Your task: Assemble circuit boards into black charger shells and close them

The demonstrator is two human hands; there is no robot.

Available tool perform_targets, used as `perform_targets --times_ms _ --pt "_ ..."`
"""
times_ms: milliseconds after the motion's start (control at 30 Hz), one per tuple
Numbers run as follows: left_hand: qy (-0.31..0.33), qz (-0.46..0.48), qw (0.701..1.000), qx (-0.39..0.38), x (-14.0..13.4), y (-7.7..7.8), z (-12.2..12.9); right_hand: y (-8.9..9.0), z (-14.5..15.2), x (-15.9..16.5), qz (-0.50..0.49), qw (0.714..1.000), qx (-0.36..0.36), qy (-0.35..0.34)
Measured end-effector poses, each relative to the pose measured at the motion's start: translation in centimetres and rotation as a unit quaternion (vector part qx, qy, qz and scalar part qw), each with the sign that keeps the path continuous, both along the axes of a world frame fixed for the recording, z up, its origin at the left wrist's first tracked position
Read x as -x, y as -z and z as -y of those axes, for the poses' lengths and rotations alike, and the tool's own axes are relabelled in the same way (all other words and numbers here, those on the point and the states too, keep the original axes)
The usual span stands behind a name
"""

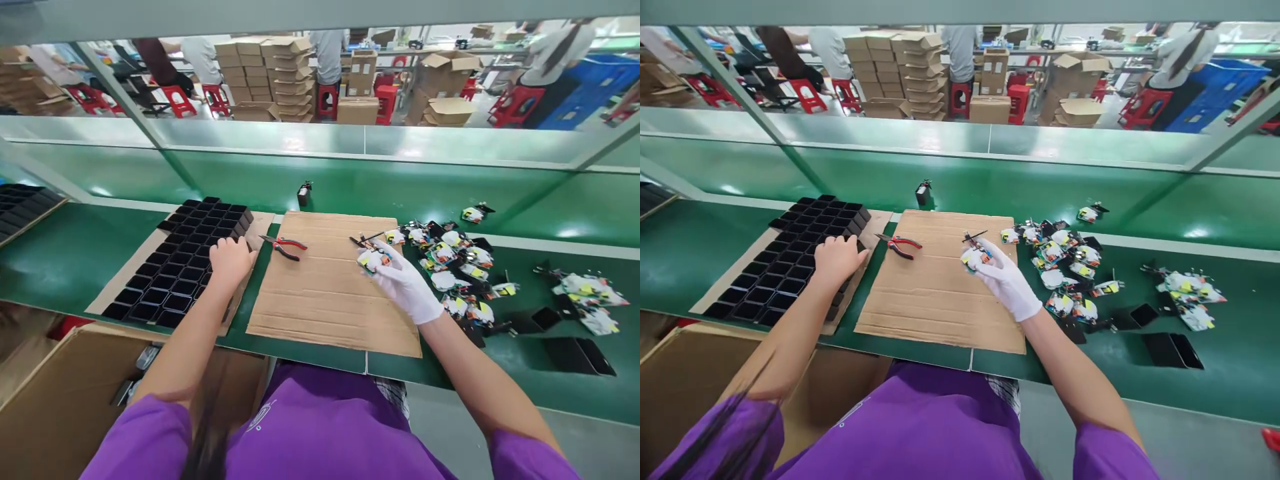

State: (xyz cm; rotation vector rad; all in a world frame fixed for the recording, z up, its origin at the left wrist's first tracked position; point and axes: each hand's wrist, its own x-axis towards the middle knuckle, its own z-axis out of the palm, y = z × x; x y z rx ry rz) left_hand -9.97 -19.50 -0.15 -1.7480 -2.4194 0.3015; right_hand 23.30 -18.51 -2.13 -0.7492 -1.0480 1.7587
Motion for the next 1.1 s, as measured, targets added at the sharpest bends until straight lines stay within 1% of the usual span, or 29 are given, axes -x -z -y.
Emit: perform_targets --times_ms 133,233,300,333,400,467,533,567,667,733,767,900,967,1100 --pt "0.012 0.009 1.000 -0.007 -0.2 0.3 -0.9 0.4 0.1 0.2 -0.029 0.999 -0.007 -0.012" --pt "0.012 0.017 1.000 -0.007 0.1 -0.3 -1.3 1.0 0.0 0.3 -0.026 1.000 -0.013 -0.009" --pt "0.026 0.024 0.999 -0.037 0.0 -0.9 -1.2 1.7 -0.2 0.3 -0.007 1.000 -0.014 0.000" --pt "0.044 0.035 0.996 -0.064 -0.3 -1.1 -1.1 2.0 -0.3 0.3 0.004 1.000 -0.013 0.010" --pt "0.113 0.076 0.984 -0.117 -1.7 -1.4 -0.6 2.7 -0.6 0.3 0.020 0.999 -0.011 0.030" --pt "0.223 0.136 0.955 -0.139 -4.0 -0.9 -0.2 3.3 -0.8 0.3 0.025 0.998 -0.009 0.050" --pt "0.338 0.189 0.913 -0.129 -6.8 0.2 0.1 3.7 -1.0 0.3 0.028 0.998 -0.007 0.060" --pt "0.380 0.206 0.894 -0.119 -8.2 0.8 0.2 3.9 -1.0 0.3 0.030 0.998 -0.006 0.063" --pt "0.452 0.225 0.858 -0.099 -11.0 2.5 0.0 4.1 -1.0 0.2 0.037 0.997 -0.006 0.068" --pt "0.468 0.241 0.844 -0.105 -11.5 3.0 -0.2 4.1 -1.0 0.2 0.040 0.997 -0.010 0.068" --pt "0.463 0.253 0.841 -0.119 -11.4 3.0 -0.3 4.1 -0.9 0.2 0.041 0.997 -0.014 0.067" --pt "0.408 0.305 0.839 -0.189 -10.8 2.8 -0.4 3.8 -0.3 0.8 0.059 0.995 -0.046 0.069" --pt "0.402 0.327 0.834 -0.187 -11.1 2.8 -0.3 3.6 0.3 1.3 0.074 0.993 -0.058 0.076" --pt "0.397 0.383 0.820 -0.151 -12.7 3.5 -0.1 3.7 1.0 2.2 0.085 0.989 -0.081 0.088"
